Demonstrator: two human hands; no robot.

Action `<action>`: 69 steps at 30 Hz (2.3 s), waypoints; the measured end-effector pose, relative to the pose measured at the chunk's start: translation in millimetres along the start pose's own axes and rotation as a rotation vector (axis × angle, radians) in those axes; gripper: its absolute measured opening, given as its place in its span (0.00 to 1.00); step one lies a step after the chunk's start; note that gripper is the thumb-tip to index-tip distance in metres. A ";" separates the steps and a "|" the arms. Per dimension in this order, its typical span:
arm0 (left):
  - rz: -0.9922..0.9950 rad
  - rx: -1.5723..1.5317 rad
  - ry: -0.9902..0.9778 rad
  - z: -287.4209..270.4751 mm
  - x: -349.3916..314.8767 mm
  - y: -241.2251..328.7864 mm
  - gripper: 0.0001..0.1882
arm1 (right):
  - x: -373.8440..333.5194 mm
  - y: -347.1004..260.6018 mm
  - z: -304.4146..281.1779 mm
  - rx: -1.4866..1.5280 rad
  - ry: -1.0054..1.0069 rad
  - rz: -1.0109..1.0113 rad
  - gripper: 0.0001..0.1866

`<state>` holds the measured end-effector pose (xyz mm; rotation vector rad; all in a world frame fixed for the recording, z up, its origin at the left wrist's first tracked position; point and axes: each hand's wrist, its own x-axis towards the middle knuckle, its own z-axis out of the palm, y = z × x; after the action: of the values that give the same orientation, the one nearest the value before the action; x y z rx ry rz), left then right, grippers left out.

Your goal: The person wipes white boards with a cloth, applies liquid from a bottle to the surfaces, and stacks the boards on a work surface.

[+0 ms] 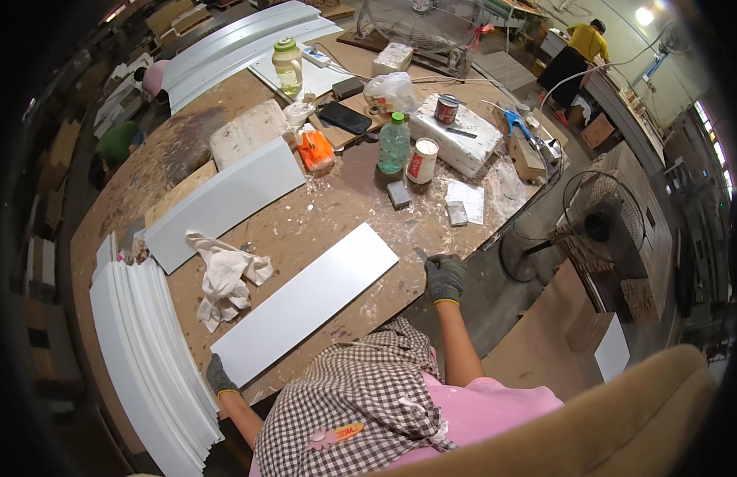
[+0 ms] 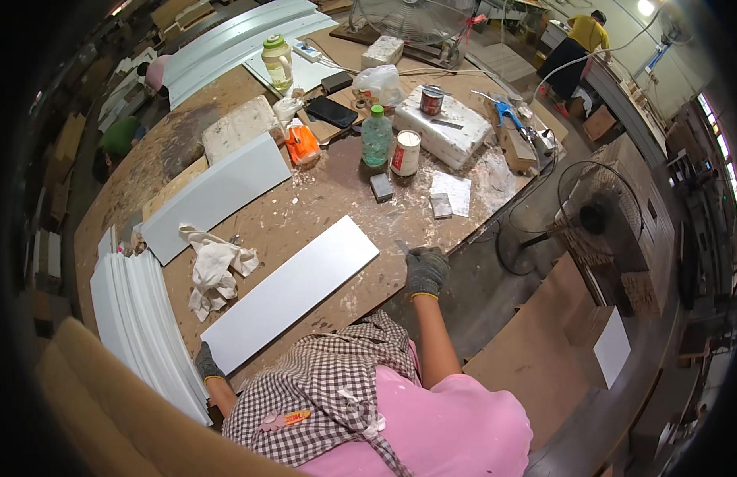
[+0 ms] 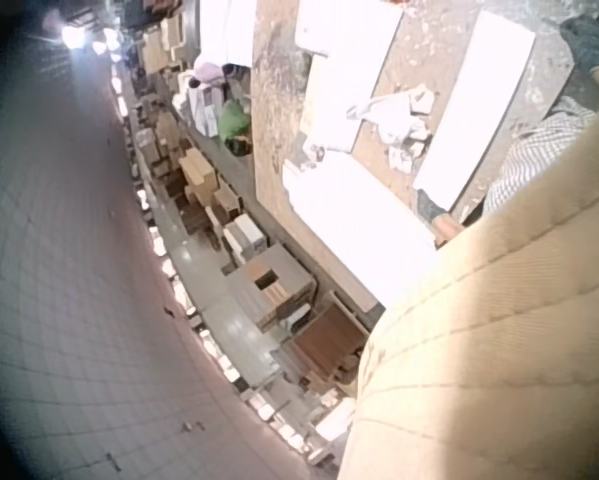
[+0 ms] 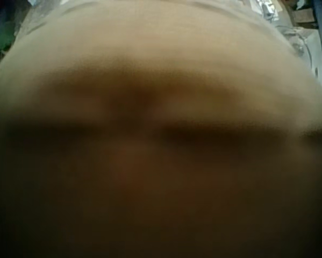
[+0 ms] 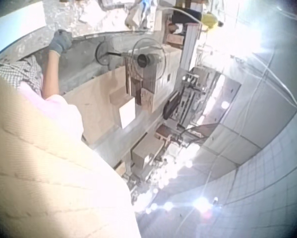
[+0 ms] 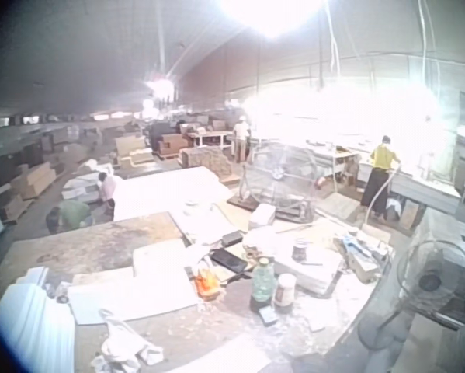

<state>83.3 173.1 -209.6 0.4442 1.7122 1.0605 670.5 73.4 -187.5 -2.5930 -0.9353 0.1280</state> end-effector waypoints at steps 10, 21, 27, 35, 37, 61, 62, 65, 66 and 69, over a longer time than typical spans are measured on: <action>0.136 0.334 0.262 18.6 9.2 -10.1 0.22 | 22.5 95.4 23.8 0.614 -0.158 0.411 0.15; 0.334 0.579 0.289 -22.5 61.6 -54.2 0.25 | 313.6 50.9 -22.7 1.438 0.141 0.451 0.19; 0.369 0.653 0.339 -12.2 40.5 -42.6 0.25 | 311.8 52.8 -36.6 0.484 0.289 -0.048 0.24; 0.212 0.296 0.315 21.6 14.9 -22.9 0.26 | 132.4 32.4 -12.8 -0.192 -0.054 -0.112 0.34; 0.150 0.226 0.314 28.5 5.7 -14.7 0.27 | 137.4 47.5 -10.8 -0.125 -0.009 -0.089 0.33; 0.447 0.419 0.378 -10.1 39.1 -55.6 0.23 | 122.8 -47.1 -3.2 0.718 -0.145 -0.490 0.16; 0.445 0.421 0.380 -3.9 35.5 -51.6 0.23 | 114.9 -64.6 -6.2 0.589 -0.203 -0.542 0.18; 0.294 0.248 0.373 7.8 27.3 -37.0 0.23 | 108.5 -98.6 -8.7 0.410 -0.257 -0.704 0.18; 0.327 0.267 0.379 5.1 27.3 -38.7 0.23 | 107.9 -105.8 -7.0 0.297 -0.229 -0.787 0.18; 0.328 0.260 0.394 6.1 24.0 -36.8 0.23 | 108.8 -115.2 -3.2 0.126 -0.219 -0.895 0.18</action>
<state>86.1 173.0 -253.9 0.7382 2.1939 1.2215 686.7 222.5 -136.0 -1.8479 -1.9813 0.2121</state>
